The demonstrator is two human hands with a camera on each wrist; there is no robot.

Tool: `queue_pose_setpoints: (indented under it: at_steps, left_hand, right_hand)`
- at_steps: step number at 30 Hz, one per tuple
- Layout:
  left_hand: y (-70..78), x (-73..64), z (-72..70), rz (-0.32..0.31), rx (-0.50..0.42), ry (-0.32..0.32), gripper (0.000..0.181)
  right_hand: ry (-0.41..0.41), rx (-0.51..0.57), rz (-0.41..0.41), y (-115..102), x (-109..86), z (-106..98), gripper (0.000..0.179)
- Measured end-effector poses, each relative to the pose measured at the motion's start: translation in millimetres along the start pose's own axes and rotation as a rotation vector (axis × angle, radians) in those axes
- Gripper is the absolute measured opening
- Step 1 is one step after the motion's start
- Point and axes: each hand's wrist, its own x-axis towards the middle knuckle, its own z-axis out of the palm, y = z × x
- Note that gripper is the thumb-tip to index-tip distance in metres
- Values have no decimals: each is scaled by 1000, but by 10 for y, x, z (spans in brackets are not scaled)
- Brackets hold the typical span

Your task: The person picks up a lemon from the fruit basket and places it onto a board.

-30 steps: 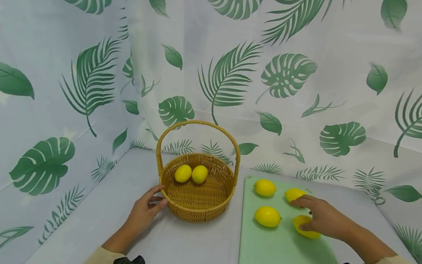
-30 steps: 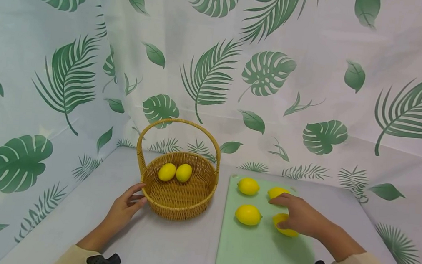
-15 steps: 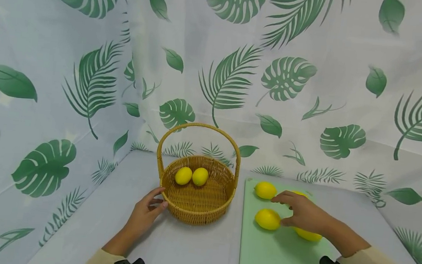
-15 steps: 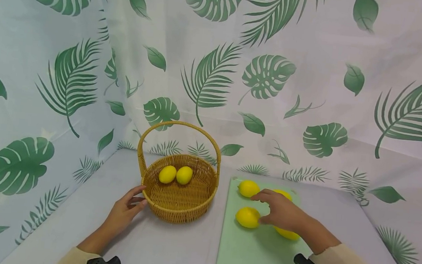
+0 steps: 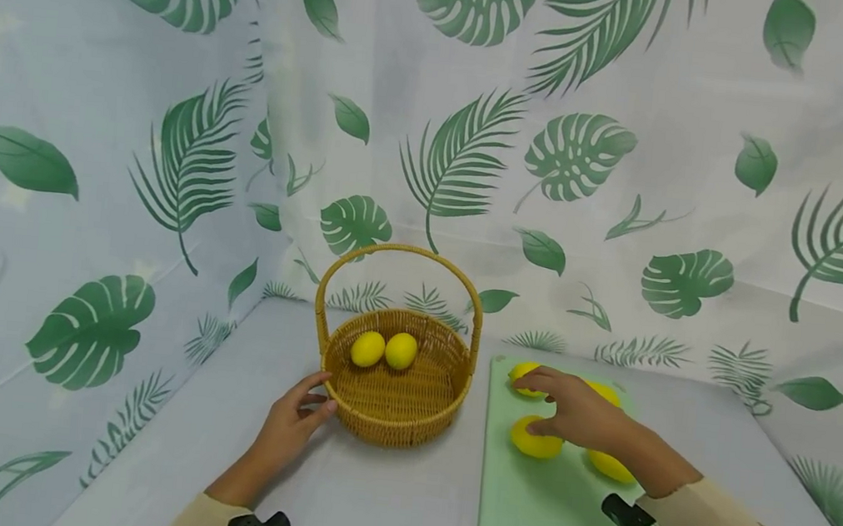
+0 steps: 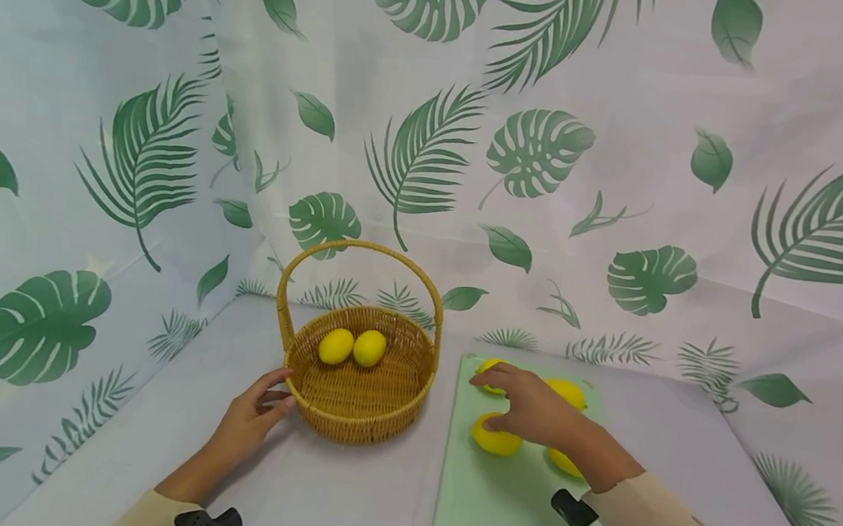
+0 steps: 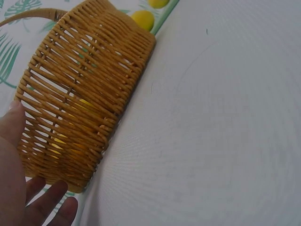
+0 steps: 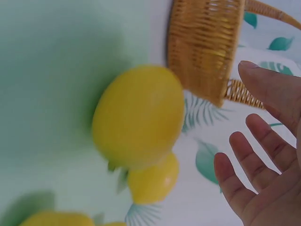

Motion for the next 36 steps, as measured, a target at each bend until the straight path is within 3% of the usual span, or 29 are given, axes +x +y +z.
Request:
queue_pose_setpoints:
  at_steps: [9, 19, 25, 36]
  left_hand:
    - [-3, 49, -18, 34, 18, -2, 58]
    - [-35, -26, 1, 9, 10, 6, 58]
    - [-19, -15, -4, 26, 14, 17, 57]
    - [-23, 4, -7, -3, -7, -4, 59]
  right_hand:
    - [16, 24, -39, -161, 180, 123, 52]
    - [-21, 63, -62, -266, 231, 323, 49]
    - [-28, 35, -69, -353, 293, 324, 48]
    - [-33, 21, -127, -612, 452, 366, 46]
